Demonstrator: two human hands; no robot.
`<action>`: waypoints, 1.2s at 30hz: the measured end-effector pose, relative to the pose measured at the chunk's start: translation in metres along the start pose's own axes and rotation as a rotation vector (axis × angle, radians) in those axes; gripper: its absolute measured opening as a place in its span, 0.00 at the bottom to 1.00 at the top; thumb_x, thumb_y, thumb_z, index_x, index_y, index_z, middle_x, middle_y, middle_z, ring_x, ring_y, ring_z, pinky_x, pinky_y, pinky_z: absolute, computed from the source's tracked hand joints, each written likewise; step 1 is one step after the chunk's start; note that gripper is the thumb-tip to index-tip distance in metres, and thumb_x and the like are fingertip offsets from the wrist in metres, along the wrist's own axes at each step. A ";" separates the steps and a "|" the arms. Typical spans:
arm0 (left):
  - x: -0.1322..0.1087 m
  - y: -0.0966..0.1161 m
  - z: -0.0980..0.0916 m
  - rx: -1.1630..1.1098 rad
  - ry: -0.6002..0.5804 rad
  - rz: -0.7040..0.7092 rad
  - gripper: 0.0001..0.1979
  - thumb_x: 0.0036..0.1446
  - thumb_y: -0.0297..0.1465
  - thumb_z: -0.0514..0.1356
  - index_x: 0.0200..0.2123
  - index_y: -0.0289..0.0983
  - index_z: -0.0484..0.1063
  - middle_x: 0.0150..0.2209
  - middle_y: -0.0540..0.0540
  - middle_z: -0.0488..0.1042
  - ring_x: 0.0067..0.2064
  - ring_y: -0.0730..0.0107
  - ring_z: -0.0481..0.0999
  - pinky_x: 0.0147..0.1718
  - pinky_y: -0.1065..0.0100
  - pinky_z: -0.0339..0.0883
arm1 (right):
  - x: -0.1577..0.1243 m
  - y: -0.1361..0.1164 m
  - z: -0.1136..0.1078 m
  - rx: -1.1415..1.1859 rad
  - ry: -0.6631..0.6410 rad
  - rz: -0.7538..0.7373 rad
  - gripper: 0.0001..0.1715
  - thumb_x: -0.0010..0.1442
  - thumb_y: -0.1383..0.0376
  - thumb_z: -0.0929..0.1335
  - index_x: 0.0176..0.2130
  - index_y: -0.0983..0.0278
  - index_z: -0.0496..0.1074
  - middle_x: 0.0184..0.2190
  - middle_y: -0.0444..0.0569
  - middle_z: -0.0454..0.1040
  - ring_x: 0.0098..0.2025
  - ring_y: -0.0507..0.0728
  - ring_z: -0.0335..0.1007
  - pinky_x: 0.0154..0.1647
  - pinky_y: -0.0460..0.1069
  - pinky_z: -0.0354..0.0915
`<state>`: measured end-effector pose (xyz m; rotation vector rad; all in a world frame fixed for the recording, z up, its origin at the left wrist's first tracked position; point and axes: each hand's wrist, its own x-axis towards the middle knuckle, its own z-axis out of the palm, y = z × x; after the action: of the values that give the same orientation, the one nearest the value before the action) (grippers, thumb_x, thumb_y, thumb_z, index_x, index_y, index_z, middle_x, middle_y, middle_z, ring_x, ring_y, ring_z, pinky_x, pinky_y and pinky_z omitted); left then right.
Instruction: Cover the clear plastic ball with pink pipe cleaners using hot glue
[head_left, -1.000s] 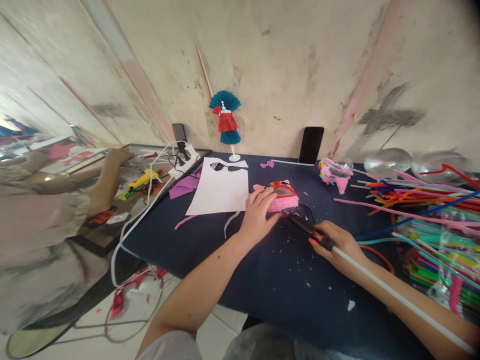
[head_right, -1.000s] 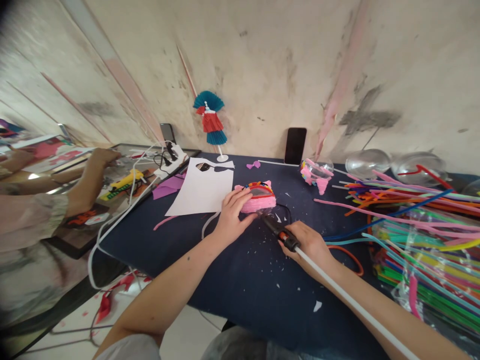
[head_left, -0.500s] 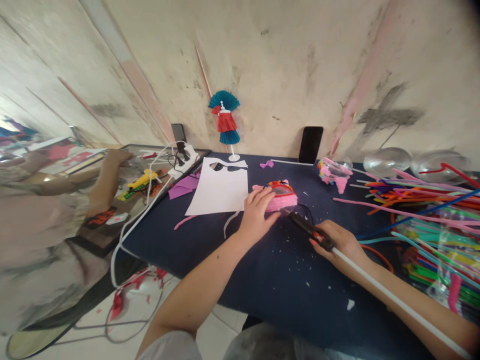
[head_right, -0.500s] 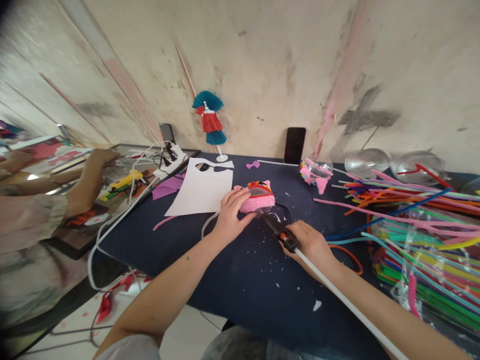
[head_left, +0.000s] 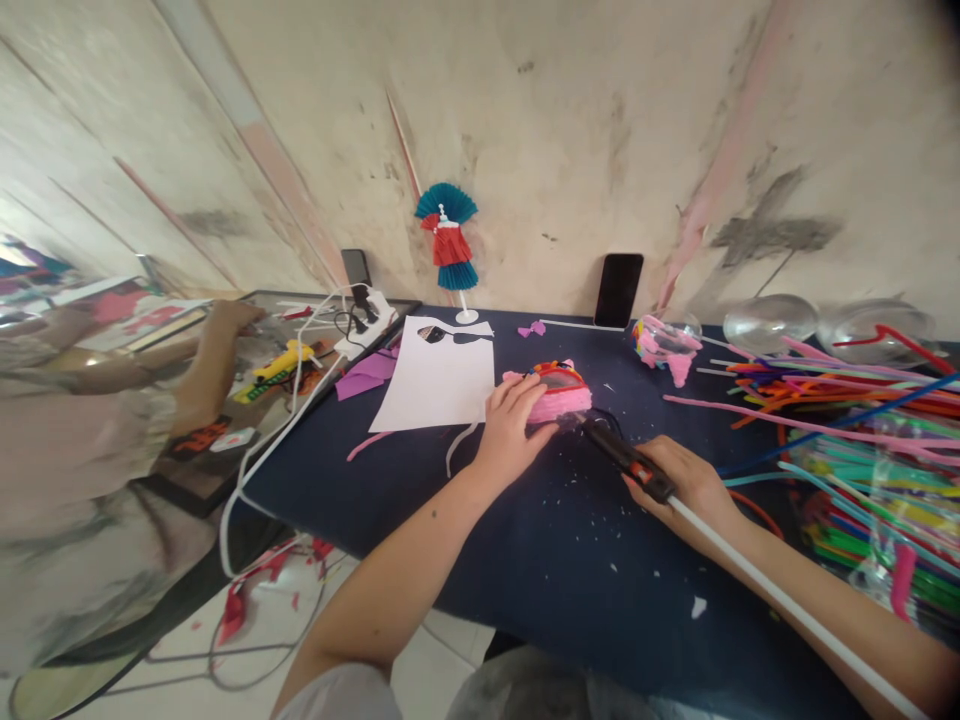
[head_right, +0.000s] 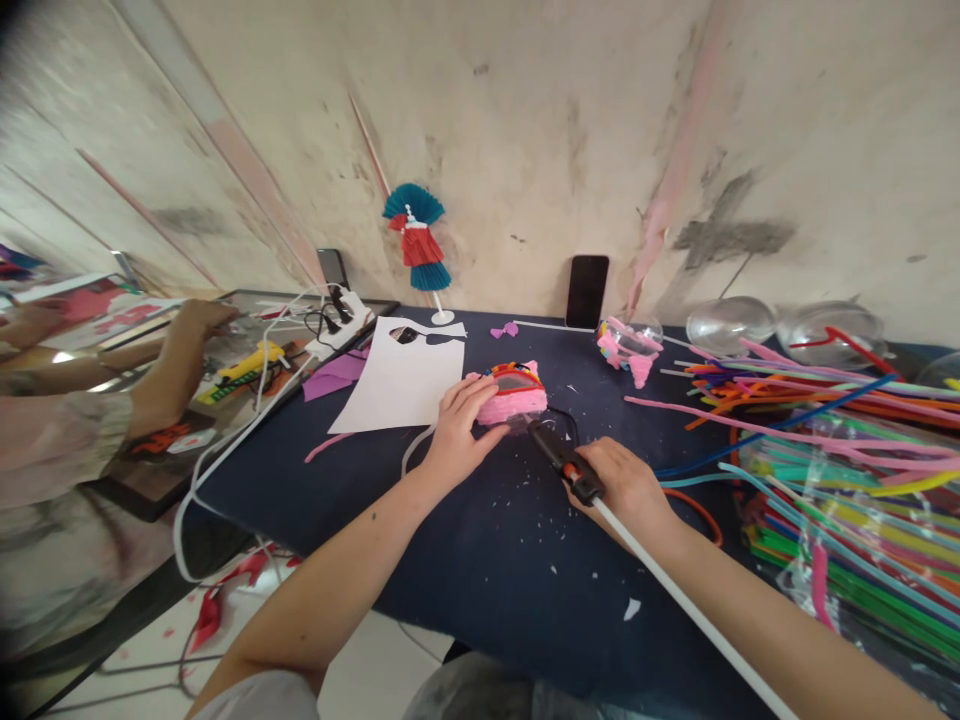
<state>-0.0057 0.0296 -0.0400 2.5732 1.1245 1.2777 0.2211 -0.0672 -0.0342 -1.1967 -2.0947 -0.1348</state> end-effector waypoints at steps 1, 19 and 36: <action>0.000 0.000 0.000 -0.001 -0.004 -0.001 0.24 0.52 0.31 0.63 0.52 0.40 0.63 0.54 0.41 0.69 0.59 0.55 0.62 0.56 0.47 0.58 | -0.002 0.001 -0.002 0.006 0.008 0.001 0.06 0.57 0.66 0.64 0.38 0.61 0.65 0.28 0.47 0.72 0.30 0.54 0.69 0.31 0.49 0.66; -0.003 -0.009 0.001 0.051 0.045 0.057 0.23 0.54 0.32 0.61 0.54 0.39 0.62 0.53 0.41 0.70 0.58 0.52 0.63 0.55 0.47 0.60 | -0.002 0.011 -0.004 -0.551 -0.393 0.254 0.10 0.54 0.68 0.65 0.39 0.68 0.69 0.37 0.57 0.68 0.39 0.63 0.61 0.38 0.54 0.59; -0.003 -0.007 0.000 0.030 0.021 0.028 0.24 0.54 0.32 0.61 0.54 0.40 0.62 0.54 0.41 0.69 0.58 0.52 0.63 0.55 0.47 0.60 | 0.016 0.038 -0.018 -0.347 -0.559 0.316 0.20 0.49 0.67 0.68 0.43 0.69 0.72 0.40 0.57 0.71 0.44 0.62 0.63 0.44 0.53 0.60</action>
<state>-0.0110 0.0331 -0.0448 2.6119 1.1235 1.3070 0.2550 -0.0419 -0.0197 -1.9381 -2.3718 -0.0142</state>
